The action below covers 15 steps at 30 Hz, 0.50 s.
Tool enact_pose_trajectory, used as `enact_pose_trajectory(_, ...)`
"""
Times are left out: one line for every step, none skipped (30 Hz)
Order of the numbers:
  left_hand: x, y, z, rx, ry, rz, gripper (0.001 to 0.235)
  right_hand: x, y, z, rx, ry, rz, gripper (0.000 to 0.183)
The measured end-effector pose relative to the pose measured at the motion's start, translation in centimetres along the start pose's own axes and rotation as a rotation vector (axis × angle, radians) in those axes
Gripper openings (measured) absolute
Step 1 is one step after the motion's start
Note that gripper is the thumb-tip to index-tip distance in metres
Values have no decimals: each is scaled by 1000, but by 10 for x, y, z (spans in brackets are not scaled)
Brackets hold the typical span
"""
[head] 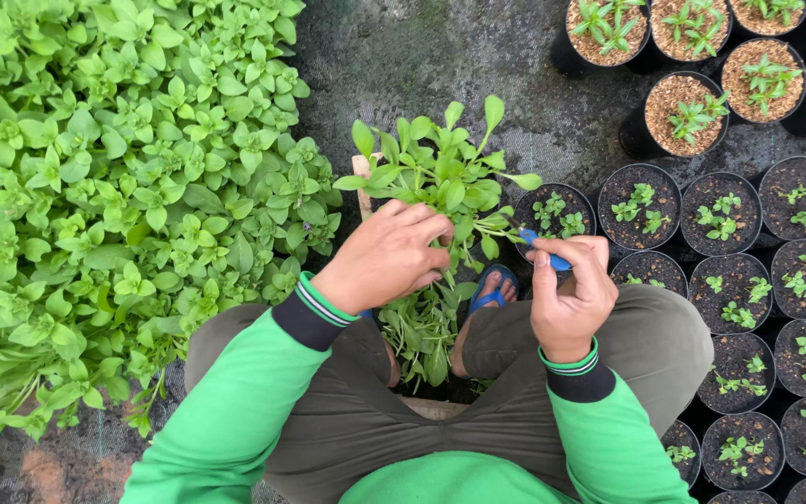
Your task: The person sits cross-legged on the ground and uses blue-handled scissors to trim leaves and stems from a bunch of green herbs. The person holds the bunch in one hand and snips off parts with the other, placing the cuttings on the ground. The trimmed bunch is held in the lap throughout the process.
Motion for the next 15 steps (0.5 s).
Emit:
enact_pose_trajectory(-5,1,0,18,92,-13,16,-1,3,-5,29,-40,6,13)
enact_pose_trajectory(-10,2,0,36,184,-26,18,-2,4,-11,64,-90,13,12)
enact_pose_trajectory(-15,4,-2,47,278,-38,20,-1,7,-16,101,-142,26,12)
enact_pose_trajectory(-17,6,-2,30,335,-36,24,-1,10,-22,139,-194,38,12)
enact_pose_trajectory(-19,7,-1,18,391,-31,29,-1,12,-23,129,-179,42,12)
enact_pose_trajectory(-19,7,0,6,448,-27,33,0,14,-23,118,-164,46,11)
enact_pose_trajectory(-18,4,1,-7,342,-36,38,0,17,-24,111,-147,49,11)
enact_pose_trajectory(-16,0,2,-19,237,-45,44,1,20,-28,146,-178,59,11)
enact_pose_trajectory(-13,-2,3,-35,132,-57,50,3,22,-31,181,-210,75,10)
enact_pose_trajectory(-6,-4,2,-23,83,-36,49,4,24,-34,215,-241,90,10)
enact_pose_trajectory(0,-7,2,-11,30,-17,48,4,25,-32,199,-219,92,10)
enact_pose_trajectory(5,-8,2,2,-22,2,48,3,27,-30,182,-197,95,10)
enact_pose_trajectory(11,-8,5,-2,-38,17,40,3,28,-27,162,-177,98,11)
enact_pose_trajectory(15,-8,8,-5,-54,33,33,2,29,-21,103,-120,91,11)
enact_pose_trajectory(21,-8,10,-8,-67,49,25,1,32,-14,46,-61,83,12)
Point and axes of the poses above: each hand's wrist, its own y-axis away from the middle knuckle, its own x-axis out of the palm, z = x × y, the point moved 8 cm from there along -y, towards the middle knuckle, and after that the axes turned 14 degrees about x, right-handed, at the moved point
